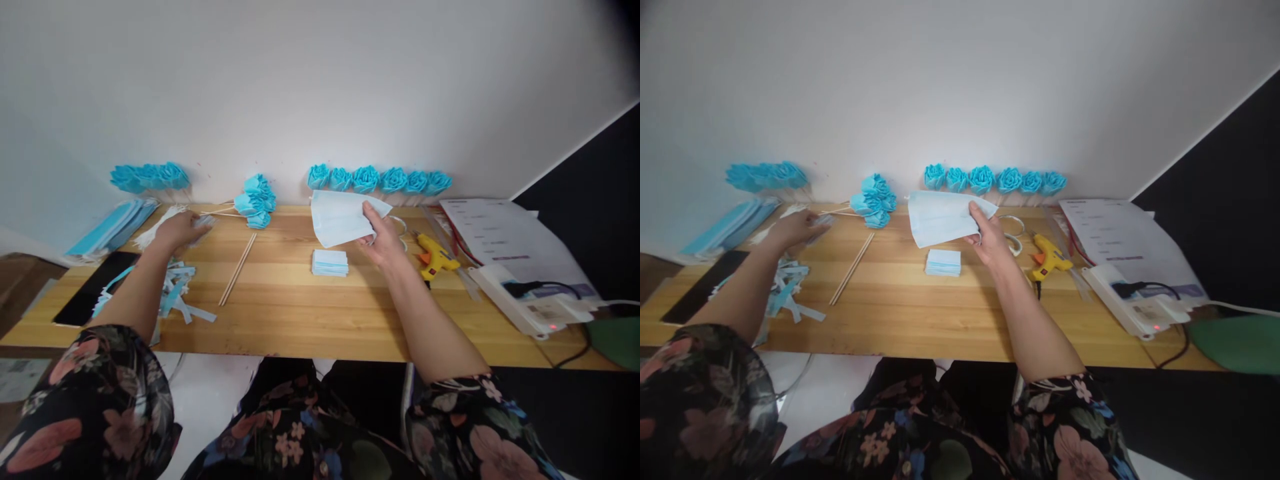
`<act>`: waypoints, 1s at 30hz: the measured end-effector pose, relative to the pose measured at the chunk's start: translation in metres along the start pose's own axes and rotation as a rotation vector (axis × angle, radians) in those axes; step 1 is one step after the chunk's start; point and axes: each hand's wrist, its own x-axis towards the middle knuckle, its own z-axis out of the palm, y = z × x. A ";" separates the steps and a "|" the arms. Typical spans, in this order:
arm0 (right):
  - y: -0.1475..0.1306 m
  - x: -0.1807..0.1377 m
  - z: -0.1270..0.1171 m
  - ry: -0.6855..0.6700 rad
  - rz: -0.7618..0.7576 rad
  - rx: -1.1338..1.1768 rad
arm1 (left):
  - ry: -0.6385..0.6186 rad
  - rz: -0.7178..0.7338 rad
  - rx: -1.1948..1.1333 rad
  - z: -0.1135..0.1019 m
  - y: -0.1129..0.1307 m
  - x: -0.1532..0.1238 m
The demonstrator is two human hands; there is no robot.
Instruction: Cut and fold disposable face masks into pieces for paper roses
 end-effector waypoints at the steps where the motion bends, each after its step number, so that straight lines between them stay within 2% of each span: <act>1: 0.000 0.000 0.000 0.001 0.003 0.004 | -0.003 0.020 0.006 0.001 0.002 0.000; 13: 0.000 0.001 -0.002 -0.011 -0.001 -0.042 | 0.067 0.126 0.044 0.008 0.022 0.011; 15: 0.000 0.002 -0.003 -0.008 -0.002 -0.041 | 0.109 0.126 0.041 0.007 0.025 0.010; 18: 0.000 0.005 -0.008 0.002 -0.015 -0.018 | 0.237 0.104 0.023 0.005 0.032 0.007; 21: 0.000 0.007 -0.011 0.006 -0.029 0.021 | 0.328 0.169 -0.020 0.004 0.042 0.004; 25: 0.001 0.003 -0.007 -0.032 0.021 0.008 | 0.333 0.320 -0.062 0.009 0.063 0.001; 30: -0.001 0.002 -0.005 -0.041 0.042 0.010 | 0.364 0.307 -0.107 0.019 0.084 0.000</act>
